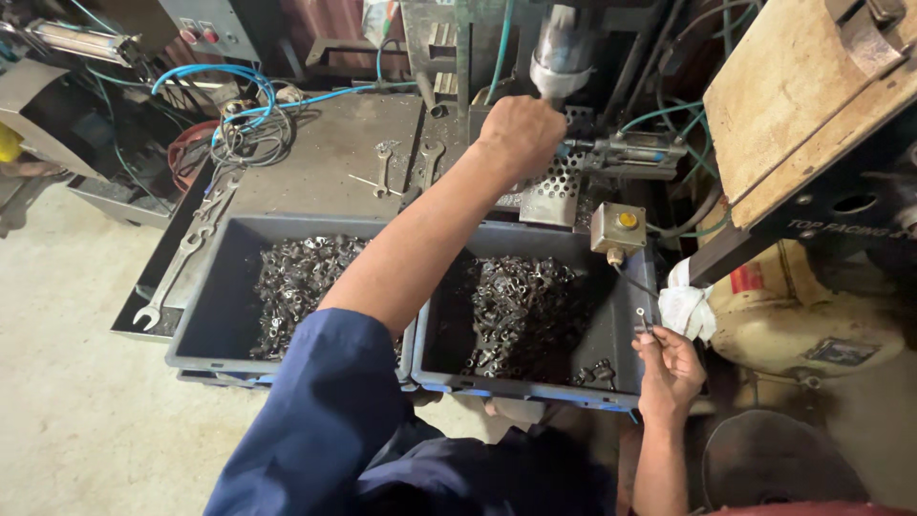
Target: The person repeatedly picks small metal parts from a bin, places them into a drill press jig, and activates the machine to process each part. After each cycle, the person removes the part and returns it to the bin, continuing the sequence.
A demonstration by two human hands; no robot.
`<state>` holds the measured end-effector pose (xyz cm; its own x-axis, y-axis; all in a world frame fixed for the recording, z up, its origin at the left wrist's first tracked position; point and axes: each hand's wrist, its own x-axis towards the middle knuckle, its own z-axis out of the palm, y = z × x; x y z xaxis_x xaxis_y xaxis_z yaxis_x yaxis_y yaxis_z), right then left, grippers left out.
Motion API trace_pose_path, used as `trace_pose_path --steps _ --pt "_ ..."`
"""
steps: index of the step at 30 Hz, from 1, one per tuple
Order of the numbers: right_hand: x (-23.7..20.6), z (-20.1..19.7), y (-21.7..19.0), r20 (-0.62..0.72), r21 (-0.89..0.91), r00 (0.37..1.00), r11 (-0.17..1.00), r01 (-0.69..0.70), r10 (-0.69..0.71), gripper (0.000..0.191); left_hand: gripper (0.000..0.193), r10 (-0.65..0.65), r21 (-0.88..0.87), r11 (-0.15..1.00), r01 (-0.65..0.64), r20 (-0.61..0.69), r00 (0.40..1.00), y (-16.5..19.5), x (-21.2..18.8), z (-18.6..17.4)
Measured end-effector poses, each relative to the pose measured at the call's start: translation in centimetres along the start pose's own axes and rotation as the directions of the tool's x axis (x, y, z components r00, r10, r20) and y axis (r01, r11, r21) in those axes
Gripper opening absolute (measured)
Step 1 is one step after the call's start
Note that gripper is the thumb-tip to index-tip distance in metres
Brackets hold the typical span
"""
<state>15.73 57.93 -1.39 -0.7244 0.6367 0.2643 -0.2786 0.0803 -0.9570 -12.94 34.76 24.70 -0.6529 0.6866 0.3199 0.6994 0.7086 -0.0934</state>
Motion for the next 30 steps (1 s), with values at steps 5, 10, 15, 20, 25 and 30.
trace_pose_path --steps 5,10,15,20,25,30 --pt "0.2 0.2 -0.2 0.012 0.010 1.000 1.000 -0.003 0.003 0.021 0.016 -0.071 -0.149 0.986 0.079 0.060 0.996 -1.0 -0.1 0.7" --pt "0.9 2.4 -1.3 0.010 0.173 0.992 0.977 -0.127 0.128 0.018 0.018 -0.072 -0.699 0.714 0.033 -0.026 0.997 -3.7 -4.8 3.4" --pt "3.0 8.4 -2.5 0.128 0.338 0.954 0.893 -0.298 0.270 0.025 0.027 -0.460 -0.701 0.651 0.292 -0.058 0.886 -5.0 -17.5 7.8" --pt "9.3 16.3 -3.2 0.280 0.384 0.933 0.864 -0.327 0.228 0.028 0.030 -0.529 -0.281 0.822 0.495 -0.052 0.847 -7.7 -30.9 10.8" --pt "15.2 23.7 -3.3 0.235 0.429 0.933 0.833 -0.351 0.272 0.016 0.016 -0.563 -0.096 0.819 0.565 0.055 0.825 -9.8 -36.9 14.2" --pt "17.5 27.5 -3.3 0.141 0.431 0.940 0.836 -0.340 0.310 0.015 0.023 -0.571 -0.093 0.783 0.615 0.286 0.769 -10.6 -37.0 16.9"
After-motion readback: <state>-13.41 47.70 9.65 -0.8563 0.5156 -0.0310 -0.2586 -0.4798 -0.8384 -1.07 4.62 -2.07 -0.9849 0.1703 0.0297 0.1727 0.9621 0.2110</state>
